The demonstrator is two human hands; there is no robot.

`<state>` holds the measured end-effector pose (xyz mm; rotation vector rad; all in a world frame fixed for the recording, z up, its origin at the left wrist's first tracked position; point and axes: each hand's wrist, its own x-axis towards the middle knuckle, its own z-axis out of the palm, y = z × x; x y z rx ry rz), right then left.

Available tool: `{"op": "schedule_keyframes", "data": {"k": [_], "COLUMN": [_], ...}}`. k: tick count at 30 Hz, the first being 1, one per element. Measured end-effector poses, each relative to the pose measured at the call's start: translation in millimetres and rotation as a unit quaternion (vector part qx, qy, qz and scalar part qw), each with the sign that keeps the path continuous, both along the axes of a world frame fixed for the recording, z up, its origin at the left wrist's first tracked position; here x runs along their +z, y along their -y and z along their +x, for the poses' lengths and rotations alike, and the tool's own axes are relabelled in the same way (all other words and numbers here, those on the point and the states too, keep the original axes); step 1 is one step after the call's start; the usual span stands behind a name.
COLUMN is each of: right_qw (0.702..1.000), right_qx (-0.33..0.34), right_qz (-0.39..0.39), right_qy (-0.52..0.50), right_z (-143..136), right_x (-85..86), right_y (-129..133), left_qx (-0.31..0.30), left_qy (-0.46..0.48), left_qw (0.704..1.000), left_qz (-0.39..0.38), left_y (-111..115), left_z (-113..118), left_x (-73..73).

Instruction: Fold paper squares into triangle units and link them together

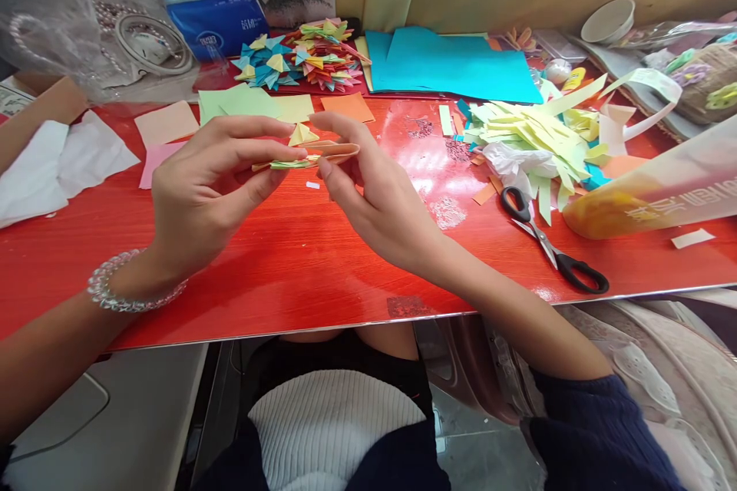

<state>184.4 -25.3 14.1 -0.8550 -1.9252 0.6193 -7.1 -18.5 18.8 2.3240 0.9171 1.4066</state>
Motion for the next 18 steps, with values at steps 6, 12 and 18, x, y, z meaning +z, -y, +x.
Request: {"op": "schedule_keyframes", "data": {"k": [6,12,18], "right_qw": [1.0,1.0,0.998], "right_qx": [-0.007,-0.003,-0.001], "right_qz": [0.002,-0.019,-0.043], "right_qy": [0.004,-0.017,-0.043], "right_z": [-2.4,-3.9,-6.0], "right_x": [1.3,1.7,3.8], "right_y": [0.5,0.9,3.2], "left_qx": [-0.008,-0.007,-0.002], "left_qy": [-0.011,-0.005,-0.009], "left_qw": [1.0,1.0,1.0], "left_qz": [0.004,-0.005,-0.004], "left_y": [0.0,1.3,2.0], "left_z": [0.4,1.2,1.5], "left_x": [-1.7,-1.1,-0.5]}}
